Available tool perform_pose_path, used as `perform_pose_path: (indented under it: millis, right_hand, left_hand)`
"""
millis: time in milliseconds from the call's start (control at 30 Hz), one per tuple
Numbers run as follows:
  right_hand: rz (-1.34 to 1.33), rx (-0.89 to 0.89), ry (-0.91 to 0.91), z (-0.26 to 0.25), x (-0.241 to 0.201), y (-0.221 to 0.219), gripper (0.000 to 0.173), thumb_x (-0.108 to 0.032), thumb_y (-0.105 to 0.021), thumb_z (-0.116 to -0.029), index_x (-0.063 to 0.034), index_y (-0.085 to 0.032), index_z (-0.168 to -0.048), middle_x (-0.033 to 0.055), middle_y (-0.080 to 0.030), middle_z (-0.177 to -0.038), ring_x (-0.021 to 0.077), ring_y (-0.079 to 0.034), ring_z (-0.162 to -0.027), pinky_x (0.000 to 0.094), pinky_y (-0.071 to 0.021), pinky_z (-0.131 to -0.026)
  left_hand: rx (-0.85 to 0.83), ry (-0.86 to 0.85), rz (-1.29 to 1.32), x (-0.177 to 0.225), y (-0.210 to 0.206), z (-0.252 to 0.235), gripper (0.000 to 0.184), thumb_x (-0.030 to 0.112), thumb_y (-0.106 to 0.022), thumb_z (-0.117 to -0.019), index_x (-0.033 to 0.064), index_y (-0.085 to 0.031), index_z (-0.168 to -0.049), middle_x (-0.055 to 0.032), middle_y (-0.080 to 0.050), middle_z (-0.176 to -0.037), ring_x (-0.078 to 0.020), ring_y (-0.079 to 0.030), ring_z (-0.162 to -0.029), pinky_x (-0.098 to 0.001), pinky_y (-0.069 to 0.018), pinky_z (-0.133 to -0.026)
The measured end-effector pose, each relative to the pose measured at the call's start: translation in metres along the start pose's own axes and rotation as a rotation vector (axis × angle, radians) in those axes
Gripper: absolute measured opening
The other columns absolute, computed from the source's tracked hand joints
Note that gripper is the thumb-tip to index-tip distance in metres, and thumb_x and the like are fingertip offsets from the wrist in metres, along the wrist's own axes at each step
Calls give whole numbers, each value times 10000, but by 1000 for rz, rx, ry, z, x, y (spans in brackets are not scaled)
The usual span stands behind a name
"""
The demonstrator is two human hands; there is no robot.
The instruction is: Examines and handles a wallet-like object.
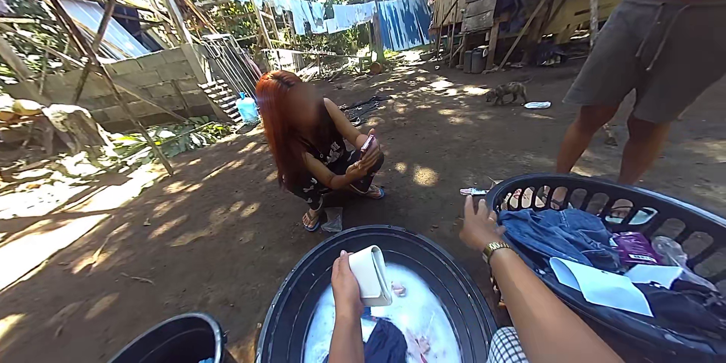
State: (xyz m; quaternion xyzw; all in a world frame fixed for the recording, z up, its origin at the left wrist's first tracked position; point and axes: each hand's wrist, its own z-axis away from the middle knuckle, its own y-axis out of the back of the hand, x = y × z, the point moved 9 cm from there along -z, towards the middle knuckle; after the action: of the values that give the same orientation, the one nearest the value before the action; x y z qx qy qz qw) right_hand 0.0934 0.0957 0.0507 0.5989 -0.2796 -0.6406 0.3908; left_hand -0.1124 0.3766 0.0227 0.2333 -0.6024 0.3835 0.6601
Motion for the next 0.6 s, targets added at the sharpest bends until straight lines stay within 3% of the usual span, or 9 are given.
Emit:
perform_pose_path:
  millis: [33,100,167,233,300,333,400,500,600]
  right_hand:
    - [49,-81,-111,-7,18,-11,1062,15,-693,-857,-118,-7,-1657,228,36,-1706,522,-69,-1542,773,-178,-1140]
    - [85,-115,-170,-9,26,-15,1131,-82,-764,-850,-146,26,-1657,197,86,-1711,498,-43,-1553,768,-151,-1149]
    - [49,-18,-63,-2,6,-2,1008,-190,-771,-878,-83,-130,-1649,219,4,-1711,476,-27,-1562,750,-41,-1180]
    - [-39,102,152,13,-28,9,720,-228,-710,-944,-9,-396,-1553,265,-168,-1677,465,-93,-1559,694,-2,-1215]
    - [-189,163,406,37,-65,13,453,-255,-646,-995,5,-620,-1365,265,-371,-1593,446,-263,-1517,628,-130,-1237]
    - [-269,174,539,53,-83,12,382,-271,-626,-1004,-6,-687,-1272,241,-480,-1519,424,-384,-1454,593,-257,-1208]
    - [-422,133,775,89,-114,3,336,-288,-614,-1004,-27,-748,-1167,189,-635,-1352,366,-536,-1326,561,-369,-1144]
    - [-475,14,969,131,-140,-15,335,-216,-612,-976,-24,-718,-1229,131,-728,-1142,295,-646,-1139,537,-437,-1050]
    - [-348,-79,965,140,-143,-31,361,-176,-569,-937,-31,-715,-1234,124,-749,-1028,268,-701,-991,535,-491,-961]
  left_hand:
    - [-3,4,0,1,-1,1,438,336,-339,-1128,-17,-585,-1208,-151,-629,-938,-192,-624,-798,-364,-535,-729]
    - [-17,6,2,2,-3,1,448,339,-329,-1129,-20,-584,-1211,-158,-630,-949,-199,-624,-807,-372,-536,-737]
    - [-29,5,15,2,-5,1,445,335,-326,-1130,-17,-588,-1200,-150,-631,-939,-187,-624,-798,-355,-535,-730]
    - [-38,20,33,-1,-5,2,445,332,-324,-1130,-18,-589,-1201,-145,-634,-937,-181,-625,-796,-346,-536,-729]
    - [-47,52,60,-5,-6,2,460,346,-325,-1128,-19,-591,-1220,-155,-645,-953,-190,-631,-806,-358,-539,-737]
    - [-51,70,76,-7,-7,2,463,354,-329,-1127,-15,-590,-1229,-156,-648,-957,-192,-635,-808,-361,-542,-736]
    - [-61,90,97,-9,-8,2,465,363,-327,-1125,-8,-590,-1222,-147,-653,-945,-184,-641,-796,-352,-548,-723]
    - [-74,75,74,-10,-10,2,458,357,-327,-1126,-9,-586,-1221,-142,-656,-941,-180,-646,-797,-347,-551,-727]
    - [-79,-35,-63,-2,-10,2,432,305,-327,-1131,-28,-595,-1193,-147,-643,-951,-187,-625,-823,-362,-534,-767]
